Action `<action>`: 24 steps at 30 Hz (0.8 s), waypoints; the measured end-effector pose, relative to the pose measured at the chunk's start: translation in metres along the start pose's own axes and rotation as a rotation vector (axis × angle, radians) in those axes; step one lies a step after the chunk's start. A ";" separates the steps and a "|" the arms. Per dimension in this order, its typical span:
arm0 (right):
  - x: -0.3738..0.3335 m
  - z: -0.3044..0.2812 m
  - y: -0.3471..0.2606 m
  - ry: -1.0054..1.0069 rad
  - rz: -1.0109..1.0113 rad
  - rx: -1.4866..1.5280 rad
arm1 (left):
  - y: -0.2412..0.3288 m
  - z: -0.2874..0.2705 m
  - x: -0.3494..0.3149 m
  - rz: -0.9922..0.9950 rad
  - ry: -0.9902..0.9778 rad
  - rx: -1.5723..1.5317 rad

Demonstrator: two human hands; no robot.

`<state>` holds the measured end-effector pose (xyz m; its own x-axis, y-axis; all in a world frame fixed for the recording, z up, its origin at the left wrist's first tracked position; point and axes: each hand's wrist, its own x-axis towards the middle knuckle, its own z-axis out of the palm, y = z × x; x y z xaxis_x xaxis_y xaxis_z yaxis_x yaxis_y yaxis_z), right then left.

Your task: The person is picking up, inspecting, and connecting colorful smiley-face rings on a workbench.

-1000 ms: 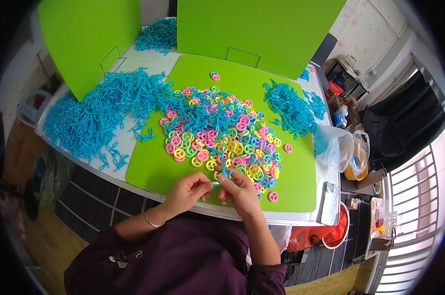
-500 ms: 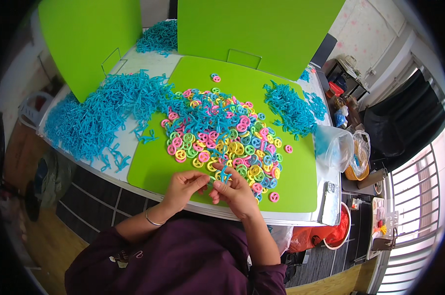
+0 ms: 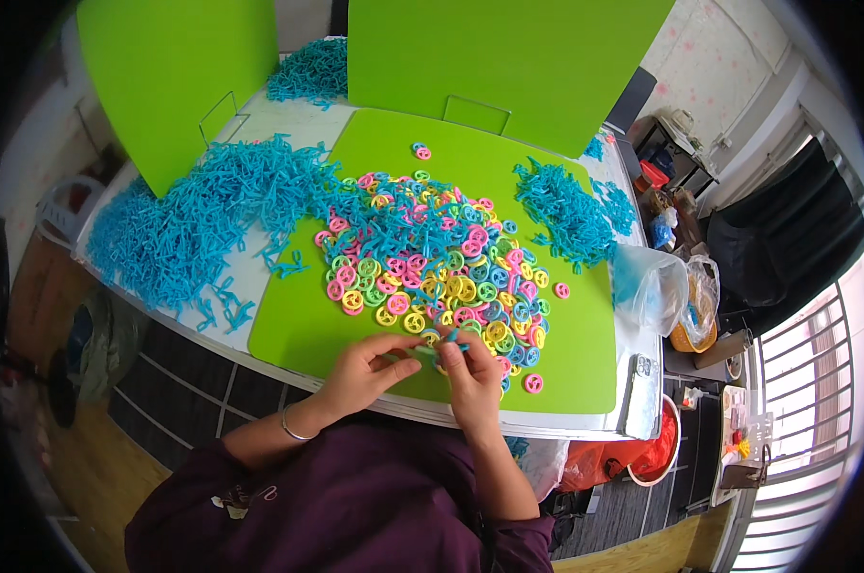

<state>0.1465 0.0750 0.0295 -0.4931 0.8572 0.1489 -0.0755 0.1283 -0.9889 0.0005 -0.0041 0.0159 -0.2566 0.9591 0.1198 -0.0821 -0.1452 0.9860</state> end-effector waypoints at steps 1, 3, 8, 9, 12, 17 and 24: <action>-0.001 0.001 -0.006 0.075 -0.030 0.052 | 0.004 -0.003 0.001 0.090 0.063 0.165; -0.002 -0.003 -0.007 0.155 -0.063 0.105 | 0.010 -0.014 0.009 0.181 0.121 0.330; 0.003 -0.019 -0.004 0.167 -0.008 0.225 | 0.013 -0.044 0.027 0.400 0.264 1.001; 0.002 -0.020 -0.004 0.166 0.049 0.288 | 0.014 -0.046 0.029 0.409 0.317 1.041; 0.004 -0.020 0.000 0.165 0.074 0.321 | 0.015 -0.063 0.034 0.344 0.424 1.091; 0.005 -0.018 -0.003 0.144 0.086 0.286 | 0.019 -0.067 0.036 0.352 0.245 1.081; 0.004 -0.017 0.004 0.089 0.079 0.149 | 0.014 -0.054 0.043 0.444 0.208 1.192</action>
<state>0.1593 0.0875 0.0266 -0.4241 0.9034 0.0635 -0.1706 -0.0109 -0.9853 -0.0633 0.0216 0.0288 -0.1943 0.8134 0.5483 0.9268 -0.0310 0.3743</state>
